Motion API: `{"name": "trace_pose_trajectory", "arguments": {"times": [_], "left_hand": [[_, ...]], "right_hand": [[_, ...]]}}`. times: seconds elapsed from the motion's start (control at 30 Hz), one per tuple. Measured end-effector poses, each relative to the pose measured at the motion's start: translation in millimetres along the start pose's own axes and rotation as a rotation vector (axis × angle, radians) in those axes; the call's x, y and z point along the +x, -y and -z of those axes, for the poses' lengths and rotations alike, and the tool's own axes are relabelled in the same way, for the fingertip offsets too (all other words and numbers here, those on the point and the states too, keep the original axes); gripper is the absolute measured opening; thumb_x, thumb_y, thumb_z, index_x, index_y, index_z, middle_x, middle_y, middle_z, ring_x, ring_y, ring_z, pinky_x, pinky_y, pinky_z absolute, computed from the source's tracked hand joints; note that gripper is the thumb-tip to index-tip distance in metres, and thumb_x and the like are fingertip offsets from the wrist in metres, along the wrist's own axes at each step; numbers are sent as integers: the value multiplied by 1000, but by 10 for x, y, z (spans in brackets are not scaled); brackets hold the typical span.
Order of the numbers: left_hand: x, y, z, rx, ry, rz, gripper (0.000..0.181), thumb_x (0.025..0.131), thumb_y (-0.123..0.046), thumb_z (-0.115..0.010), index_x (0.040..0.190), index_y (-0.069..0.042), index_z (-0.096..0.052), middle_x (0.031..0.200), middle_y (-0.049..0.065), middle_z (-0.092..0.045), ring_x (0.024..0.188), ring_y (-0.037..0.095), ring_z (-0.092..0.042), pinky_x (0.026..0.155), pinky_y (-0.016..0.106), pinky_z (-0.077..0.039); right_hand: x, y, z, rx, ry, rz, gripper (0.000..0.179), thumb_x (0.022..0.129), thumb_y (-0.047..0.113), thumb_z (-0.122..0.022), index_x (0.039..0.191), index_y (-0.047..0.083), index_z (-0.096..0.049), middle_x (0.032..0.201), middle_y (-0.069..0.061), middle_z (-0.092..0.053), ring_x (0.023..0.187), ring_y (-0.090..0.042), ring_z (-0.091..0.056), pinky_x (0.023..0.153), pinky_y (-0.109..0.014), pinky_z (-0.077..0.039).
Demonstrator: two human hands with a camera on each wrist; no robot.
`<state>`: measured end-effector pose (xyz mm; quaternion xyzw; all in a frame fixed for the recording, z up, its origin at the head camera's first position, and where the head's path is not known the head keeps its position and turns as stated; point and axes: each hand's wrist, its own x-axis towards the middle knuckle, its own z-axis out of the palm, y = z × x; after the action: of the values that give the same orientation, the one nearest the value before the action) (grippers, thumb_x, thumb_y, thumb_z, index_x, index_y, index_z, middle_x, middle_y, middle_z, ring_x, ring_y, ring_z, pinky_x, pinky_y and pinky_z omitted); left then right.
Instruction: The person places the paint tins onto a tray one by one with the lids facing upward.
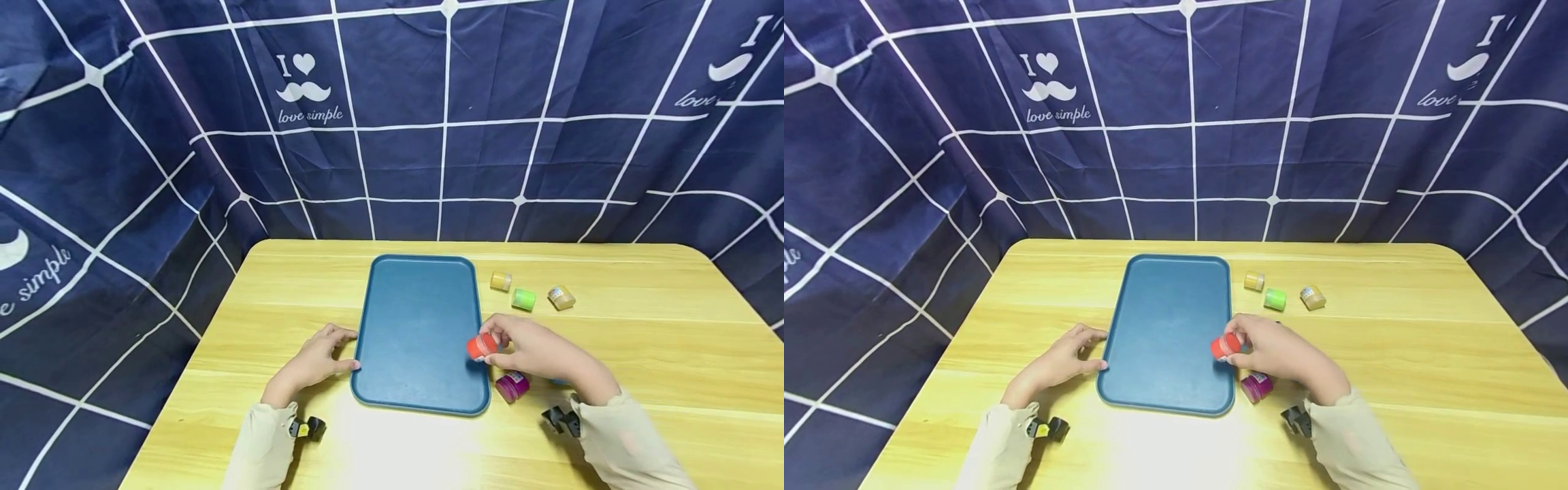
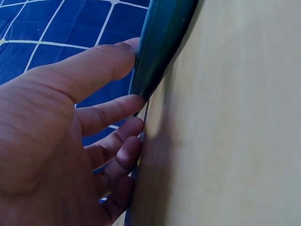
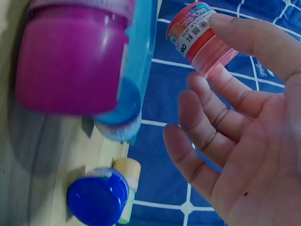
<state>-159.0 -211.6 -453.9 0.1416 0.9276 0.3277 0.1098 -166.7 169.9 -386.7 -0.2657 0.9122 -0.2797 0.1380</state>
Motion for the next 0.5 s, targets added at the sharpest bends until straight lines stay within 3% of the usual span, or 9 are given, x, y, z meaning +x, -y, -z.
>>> {"name": "trace_pose_trajectory", "arguments": {"times": [0.5], "left_hand": [[18,19,7,-33,11,-7,56,82,-36,-75,130,-11,-59,109,1,-54,96,15,-48,85,35,-40]], "right_hand": [[69,61,-208,-58,47,49,28,81,25,-76,100,16,-58,84,7,-52,76,-10,-46,66,-22,-41]]}}
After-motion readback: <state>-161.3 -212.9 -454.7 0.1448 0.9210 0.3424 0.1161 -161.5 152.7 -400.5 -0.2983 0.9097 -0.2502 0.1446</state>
